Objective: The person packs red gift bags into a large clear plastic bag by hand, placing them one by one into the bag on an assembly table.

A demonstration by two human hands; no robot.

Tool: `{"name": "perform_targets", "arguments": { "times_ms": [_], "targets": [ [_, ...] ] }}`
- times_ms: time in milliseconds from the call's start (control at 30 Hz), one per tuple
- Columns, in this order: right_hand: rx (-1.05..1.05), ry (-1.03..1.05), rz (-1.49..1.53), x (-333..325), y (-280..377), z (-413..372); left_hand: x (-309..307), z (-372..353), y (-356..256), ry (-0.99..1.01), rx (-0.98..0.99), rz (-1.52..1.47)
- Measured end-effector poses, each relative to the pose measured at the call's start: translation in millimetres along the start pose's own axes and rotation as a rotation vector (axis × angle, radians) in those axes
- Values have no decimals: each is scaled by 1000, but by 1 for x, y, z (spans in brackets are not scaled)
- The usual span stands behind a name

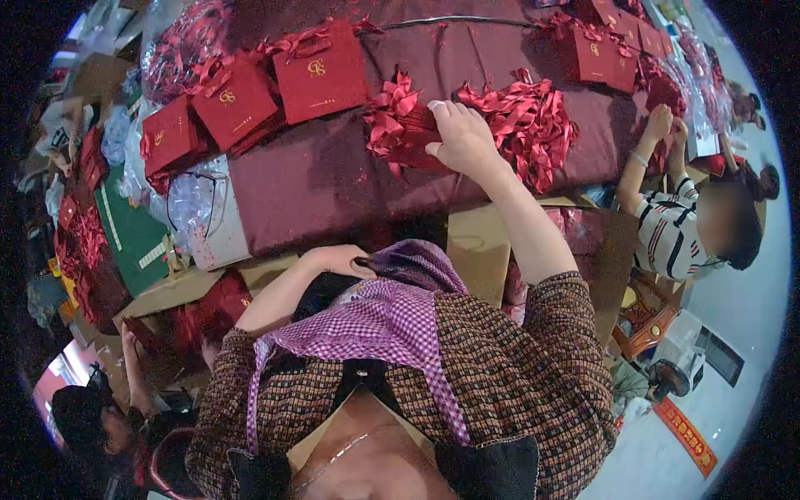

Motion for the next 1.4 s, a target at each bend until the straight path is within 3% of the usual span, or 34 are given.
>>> {"name": "perform_targets", "arguments": {
  "times_ms": [167,333,367,433,567,667,733,833,867,933,967,1033,1067,1133,1167,1200,1267,1300,1333,1367,1400],
  "targets": [
    [10,13,26,-2,-2,3,-3,-46,-13,-178,78,220],
    [20,12,80,-3,-11,8,6,-91,-12,-310,-34,398],
    [36,4,70,-3,-14,10,10,-98,-10,-278,-85,346],
    [11,-32,63,-3,-17,15,9,-124,-26,-454,-9,376],
    [44,24,109,-2,-22,22,24,-159,-38,-398,-216,449],
    [26,36,107,-6,-11,26,34,-193,-62,-494,-222,520],
    [5,110,62,-9,4,29,51,-209,-37,-561,-124,291],
    [-28,88,-35,-17,28,24,72,-230,-11,-585,-457,311],
    [-65,27,-81,-7,31,20,72,-233,-22,-636,-441,273],
    [-101,-59,-101,5,39,7,79,-233,16,-864,-161,380],
    [-92,-61,-94,5,39,5,74,-233,20,-800,-96,83],
    [-72,-73,-78,2,38,3,66,-238,0,-891,-167,-199],
    [-49,-57,-106,5,34,6,64,-232,4,-800,-157,-412],
    [3,-44,-95,4,28,9,54,-242,-3,-816,-160,-556],
    [-7,-87,-72,4,24,11,38,-247,-50,-664,-161,-389],
    [-3,-93,-79,4,22,13,19,-257,-103,-636,297,-199],
    [43,-4,-35,11,17,17,0,-259,-57,-644,130,-533],
    [78,30,-17,10,16,18,-13,-269,-58,-705,131,-484],
    [84,23,-26,0,16,17,-29,-275,-76,-766,139,-434],
    [162,36,80,-10,8,14,-41,-274,-86,-761,326,-516],
    [246,50,188,-16,-1,8,-54,-269,-88,-789,302,-521]
  ]
}}
Point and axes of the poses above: each hand's wrist, its own z-axis towards the middle knuckle, its own x-axis out of the palm, y = z × x, the point moved 8 cm from there along z, towards the middle knuckle, and after that the axes turned 2 degrees about y, right-handed, at the moved point
